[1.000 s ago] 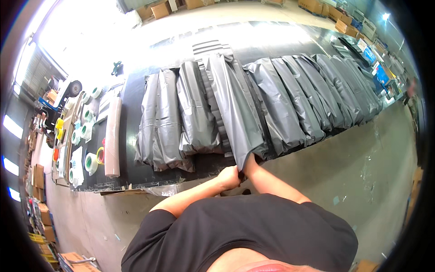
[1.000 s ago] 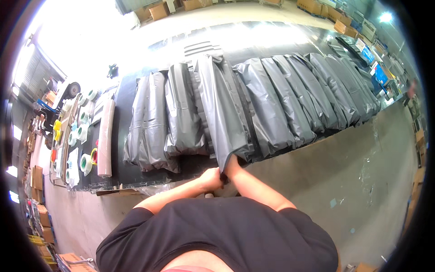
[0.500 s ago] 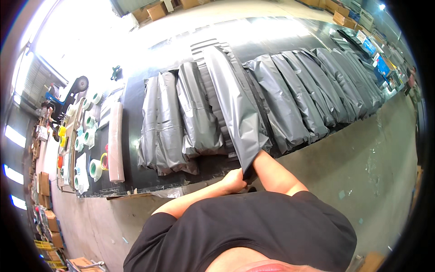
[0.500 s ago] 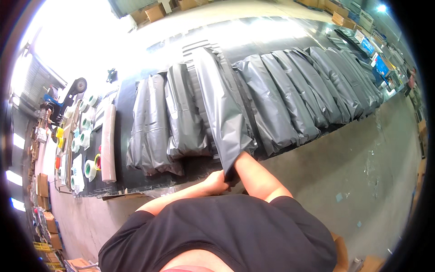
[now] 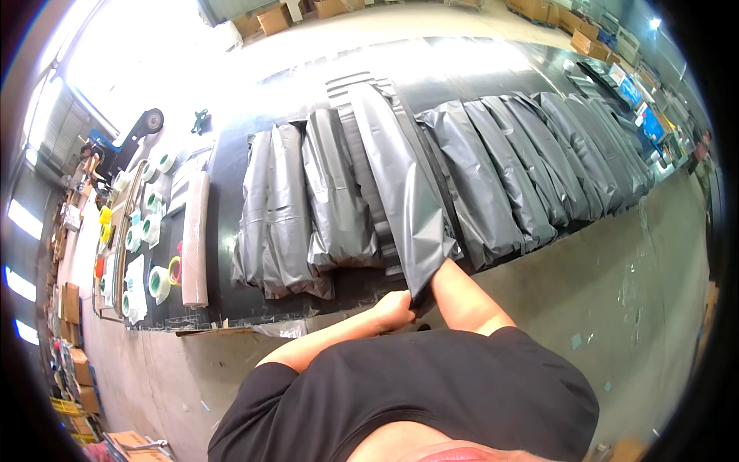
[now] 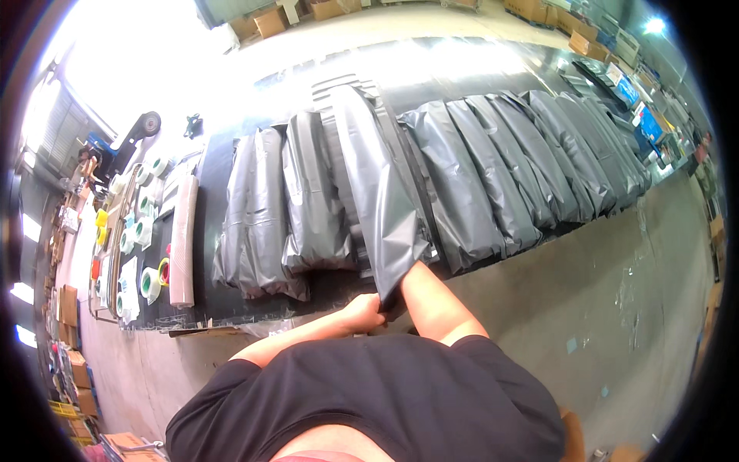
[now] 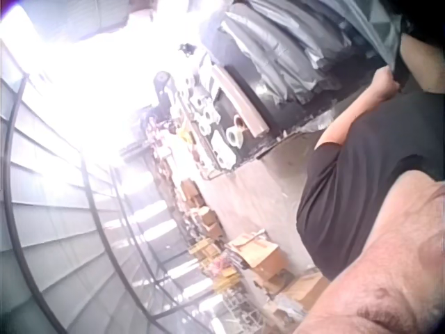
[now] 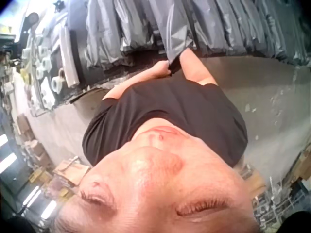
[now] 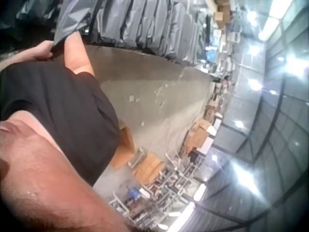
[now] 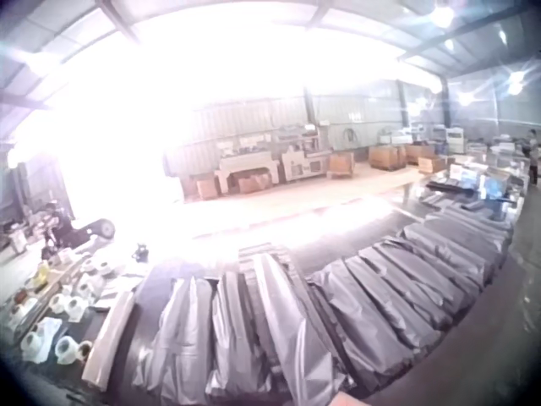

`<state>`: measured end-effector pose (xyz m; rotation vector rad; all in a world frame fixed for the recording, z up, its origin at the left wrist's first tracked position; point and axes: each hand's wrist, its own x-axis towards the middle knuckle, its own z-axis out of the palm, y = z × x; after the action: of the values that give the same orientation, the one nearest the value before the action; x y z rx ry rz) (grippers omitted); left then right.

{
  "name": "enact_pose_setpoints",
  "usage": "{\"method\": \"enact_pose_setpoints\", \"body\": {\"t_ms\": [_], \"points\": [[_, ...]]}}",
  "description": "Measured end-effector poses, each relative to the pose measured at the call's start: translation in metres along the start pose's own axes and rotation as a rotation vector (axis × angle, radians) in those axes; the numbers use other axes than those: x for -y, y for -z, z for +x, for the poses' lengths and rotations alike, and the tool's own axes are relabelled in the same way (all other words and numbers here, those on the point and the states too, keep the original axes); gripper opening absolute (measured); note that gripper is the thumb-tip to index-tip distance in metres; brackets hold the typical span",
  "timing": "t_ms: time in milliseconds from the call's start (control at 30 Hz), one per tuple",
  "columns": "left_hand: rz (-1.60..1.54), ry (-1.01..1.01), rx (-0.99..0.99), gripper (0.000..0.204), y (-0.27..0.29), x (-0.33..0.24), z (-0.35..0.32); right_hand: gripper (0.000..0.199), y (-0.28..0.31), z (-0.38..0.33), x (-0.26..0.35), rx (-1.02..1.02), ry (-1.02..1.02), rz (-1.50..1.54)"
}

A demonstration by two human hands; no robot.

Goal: The person packs foam rollers into long gray plastic bags by hand, sliding each roller into a bag and smoothing the packaging.

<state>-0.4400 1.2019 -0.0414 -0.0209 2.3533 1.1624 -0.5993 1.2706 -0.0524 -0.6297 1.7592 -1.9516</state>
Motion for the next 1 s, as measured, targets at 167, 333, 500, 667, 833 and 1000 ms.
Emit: {"method": "enact_pose_setpoints", "body": {"t_ms": [167, 333, 500, 667, 833, 1000], "points": [[0.209, -0.089, -0.050, 0.028, 0.002, -0.020, 0.001, 0.033, -0.004, 0.003, -0.003, -0.002, -0.003, -0.016], [0.188, -0.077, -0.085, 0.029, -0.009, 0.003, -0.011, 0.033, -0.016, -0.005, -0.011, 0.004, 0.006, -0.047], [-0.218, 0.038, -0.022, 0.015, -0.010, 0.026, -0.006, 0.033, -0.005, -0.013, -0.025, -0.029, 0.038, -0.196], [-0.453, 0.141, -0.214, 0.032, -0.035, 0.090, -0.043, 0.027, -0.006, -0.144, -0.048, 0.202, 0.013, -1.106], [-0.839, 0.289, -0.089, 0.050, 0.004, 0.058, -0.074, 0.007, 0.036, -0.216, 0.040, -0.146, 0.089, -0.782], [-0.900, 0.389, -0.360, 0.040, 0.020, 0.043, -0.041, 0.055, 0.052, -0.164, 0.022, -0.484, -0.447, -0.476]]}}
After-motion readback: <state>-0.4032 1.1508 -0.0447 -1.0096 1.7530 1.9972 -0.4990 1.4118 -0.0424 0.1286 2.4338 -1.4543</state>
